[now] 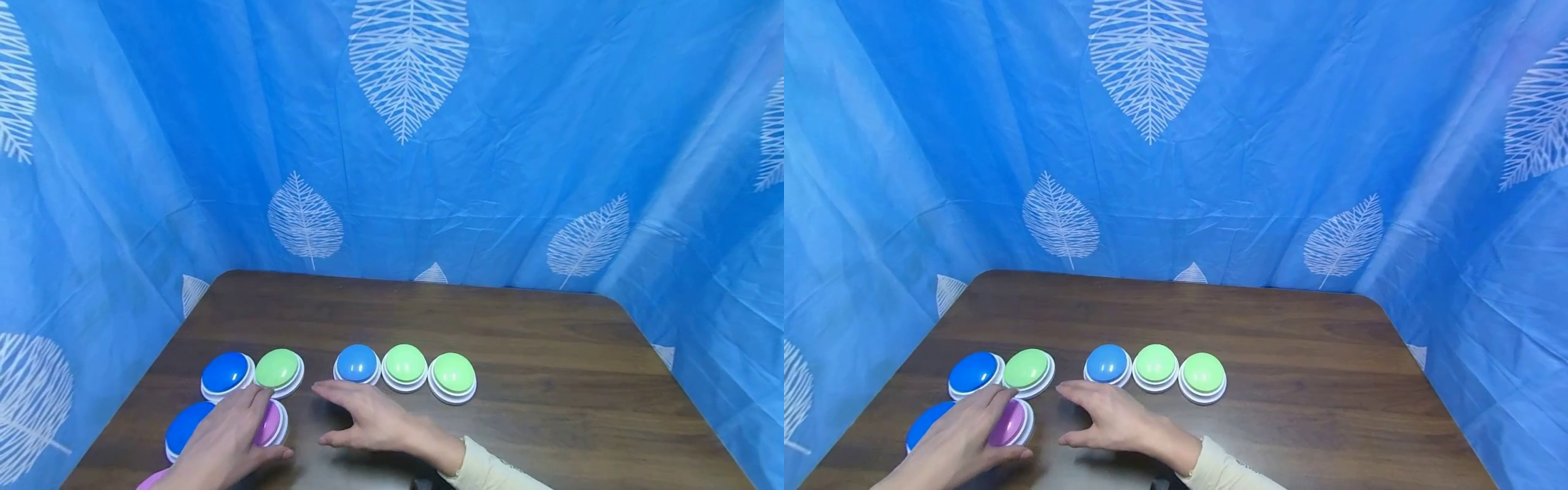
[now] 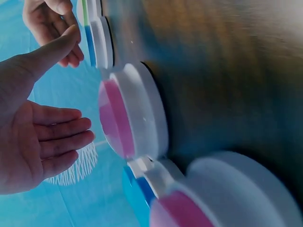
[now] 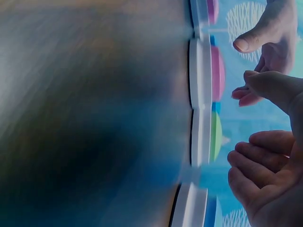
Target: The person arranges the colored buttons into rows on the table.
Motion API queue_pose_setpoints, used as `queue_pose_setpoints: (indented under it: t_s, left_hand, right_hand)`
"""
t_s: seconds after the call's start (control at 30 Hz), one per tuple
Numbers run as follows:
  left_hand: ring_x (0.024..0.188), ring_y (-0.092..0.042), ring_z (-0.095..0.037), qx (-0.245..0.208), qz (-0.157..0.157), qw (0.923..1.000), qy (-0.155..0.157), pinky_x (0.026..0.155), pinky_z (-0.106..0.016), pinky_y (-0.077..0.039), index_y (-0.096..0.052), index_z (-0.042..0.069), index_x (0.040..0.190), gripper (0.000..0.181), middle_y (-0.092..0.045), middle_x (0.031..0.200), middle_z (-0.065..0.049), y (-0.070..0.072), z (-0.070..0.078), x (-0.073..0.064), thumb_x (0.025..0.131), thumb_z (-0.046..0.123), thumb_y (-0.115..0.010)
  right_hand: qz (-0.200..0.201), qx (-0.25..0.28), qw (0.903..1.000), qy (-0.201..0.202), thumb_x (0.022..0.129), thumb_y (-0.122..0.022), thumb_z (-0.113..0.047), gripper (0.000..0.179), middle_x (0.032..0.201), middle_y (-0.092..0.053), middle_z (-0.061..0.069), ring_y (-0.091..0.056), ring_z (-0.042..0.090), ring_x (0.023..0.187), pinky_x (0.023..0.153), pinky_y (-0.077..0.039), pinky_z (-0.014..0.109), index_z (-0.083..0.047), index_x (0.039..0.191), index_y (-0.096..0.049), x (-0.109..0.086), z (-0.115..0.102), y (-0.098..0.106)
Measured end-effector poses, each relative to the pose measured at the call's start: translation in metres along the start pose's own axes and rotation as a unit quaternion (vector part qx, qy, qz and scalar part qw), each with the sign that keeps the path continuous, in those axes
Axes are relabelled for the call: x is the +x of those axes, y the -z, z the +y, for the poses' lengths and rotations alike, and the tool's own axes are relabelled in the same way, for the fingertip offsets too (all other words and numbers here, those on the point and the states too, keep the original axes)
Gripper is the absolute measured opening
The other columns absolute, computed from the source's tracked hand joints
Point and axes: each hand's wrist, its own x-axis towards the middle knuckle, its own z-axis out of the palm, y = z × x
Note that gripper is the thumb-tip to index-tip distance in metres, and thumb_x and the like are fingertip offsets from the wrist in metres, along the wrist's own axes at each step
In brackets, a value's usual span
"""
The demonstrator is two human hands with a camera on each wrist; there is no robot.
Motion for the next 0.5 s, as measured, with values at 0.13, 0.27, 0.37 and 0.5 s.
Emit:
queue_pose_setpoints:
  t_s: [0.13, 0.27, 0.37, 0.5]
  left_hand:
    - [0.105, -0.059, -0.035, -0.016, -0.029, 0.9993, 0.019, 0.087, -0.056, -0.051, -0.056, 0.002, 0.129, 0.099, -0.059, 0.118, -0.012, -0.003, -0.009, -0.008, 0.058, 0.065, -0.085]
    - [0.107, -0.058, -0.035, -0.021, -0.041, 0.9988, 0.016, 0.090, -0.056, -0.049, -0.056, 0.000, 0.129, 0.100, -0.058, 0.119, -0.012, -0.007, -0.017, -0.014, 0.059, 0.064, -0.085]
    - [0.105, -0.058, -0.033, -0.008, -0.031, 0.9995, -0.002, 0.089, -0.054, -0.050, -0.058, -0.001, 0.125, 0.096, -0.058, 0.116, -0.012, -0.009, -0.024, -0.018, 0.060, 0.063, -0.085]
    - [0.103, -0.059, -0.032, 0.013, -0.019, 0.9996, -0.014, 0.089, -0.052, -0.050, -0.059, -0.002, 0.122, 0.093, -0.058, 0.113, -0.011, -0.012, -0.030, -0.023, 0.060, 0.062, -0.086]
  right_hand:
    - [-0.012, -0.016, 0.9998, 0.002, 0.088, -0.076, -0.035, 0.067, 0.141, -0.055, 0.006, -0.046, 0.008, 0.132, 0.108, -0.032, 0.019, -0.003, 0.141, -0.052, 0.008, -0.007, -0.008]
    - [-0.024, -0.023, 0.9995, 0.002, 0.087, -0.076, -0.037, 0.066, 0.141, -0.055, 0.003, -0.046, 0.006, 0.131, 0.107, -0.032, 0.017, -0.005, 0.140, -0.053, 0.013, -0.013, -0.016]
    - [-0.035, -0.028, 0.9990, -0.002, 0.088, -0.076, -0.039, 0.065, 0.141, -0.055, 0.001, -0.046, 0.005, 0.131, 0.106, -0.032, 0.017, -0.007, 0.140, -0.054, 0.017, -0.017, -0.021]
    - [-0.037, -0.040, 0.9985, -0.007, 0.087, -0.076, -0.040, 0.064, 0.139, -0.056, -0.002, -0.047, 0.003, 0.129, 0.105, -0.034, 0.016, -0.009, 0.139, -0.056, 0.021, -0.020, -0.026]
